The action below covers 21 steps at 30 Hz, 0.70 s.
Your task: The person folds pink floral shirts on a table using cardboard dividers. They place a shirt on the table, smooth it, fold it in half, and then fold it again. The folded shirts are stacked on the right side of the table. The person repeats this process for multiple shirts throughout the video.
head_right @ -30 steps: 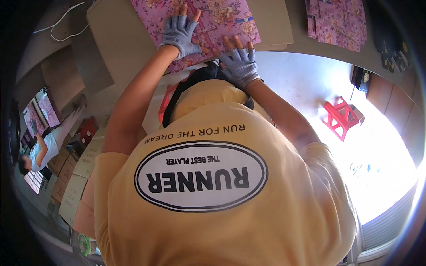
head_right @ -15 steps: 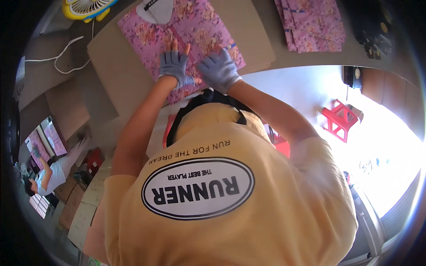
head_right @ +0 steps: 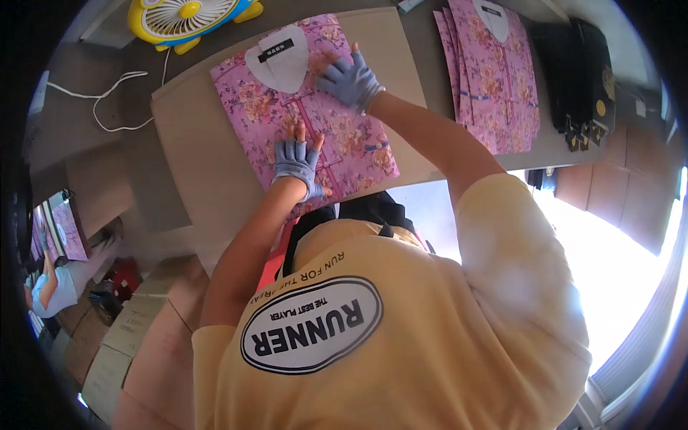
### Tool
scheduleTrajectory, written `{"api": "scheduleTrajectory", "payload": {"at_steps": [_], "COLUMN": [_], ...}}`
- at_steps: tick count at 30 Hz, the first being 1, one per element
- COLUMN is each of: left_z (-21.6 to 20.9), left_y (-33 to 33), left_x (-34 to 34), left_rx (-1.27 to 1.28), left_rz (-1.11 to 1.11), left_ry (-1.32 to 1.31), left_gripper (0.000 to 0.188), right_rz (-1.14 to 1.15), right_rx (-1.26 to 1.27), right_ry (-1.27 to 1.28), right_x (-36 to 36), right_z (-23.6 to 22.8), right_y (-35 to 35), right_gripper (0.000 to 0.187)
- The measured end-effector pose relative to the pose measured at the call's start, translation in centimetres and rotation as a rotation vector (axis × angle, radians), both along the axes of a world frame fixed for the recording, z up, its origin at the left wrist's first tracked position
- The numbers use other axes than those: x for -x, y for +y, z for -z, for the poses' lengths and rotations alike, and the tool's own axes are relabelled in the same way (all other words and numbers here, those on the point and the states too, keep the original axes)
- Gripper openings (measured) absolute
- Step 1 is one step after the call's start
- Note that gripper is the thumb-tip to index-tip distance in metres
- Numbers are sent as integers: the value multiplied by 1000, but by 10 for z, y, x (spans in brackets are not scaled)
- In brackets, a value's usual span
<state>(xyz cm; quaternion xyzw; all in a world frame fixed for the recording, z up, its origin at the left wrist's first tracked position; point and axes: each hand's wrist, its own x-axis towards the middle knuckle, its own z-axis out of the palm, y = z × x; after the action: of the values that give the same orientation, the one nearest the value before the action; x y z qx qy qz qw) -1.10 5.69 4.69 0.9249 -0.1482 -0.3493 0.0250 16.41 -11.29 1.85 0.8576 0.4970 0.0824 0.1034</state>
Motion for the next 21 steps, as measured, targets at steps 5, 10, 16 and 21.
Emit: {"api": "scheduleTrajectory", "payload": {"at_steps": [5,10,16,21], "left_z": [4,2,6,1], "left_y": [2,-1,-1,-1], "left_x": [4,4,7,2], "left_rx": [66,67,136,83], "left_rz": [-47,-32,-91,-72], "left_ry": [2,-7,-19,-2], "left_gripper": [137,135,135,138], "right_rz": [46,33,237,239], "right_rx": [48,-195,113,-153], "right_ry": [-167,-133,-38,44], "right_x": [-70,-153,-177,-216], "right_z": [-19,0,-11,18], "right_y": [33,62,83,86], "right_gripper": [54,50,42,31]}}
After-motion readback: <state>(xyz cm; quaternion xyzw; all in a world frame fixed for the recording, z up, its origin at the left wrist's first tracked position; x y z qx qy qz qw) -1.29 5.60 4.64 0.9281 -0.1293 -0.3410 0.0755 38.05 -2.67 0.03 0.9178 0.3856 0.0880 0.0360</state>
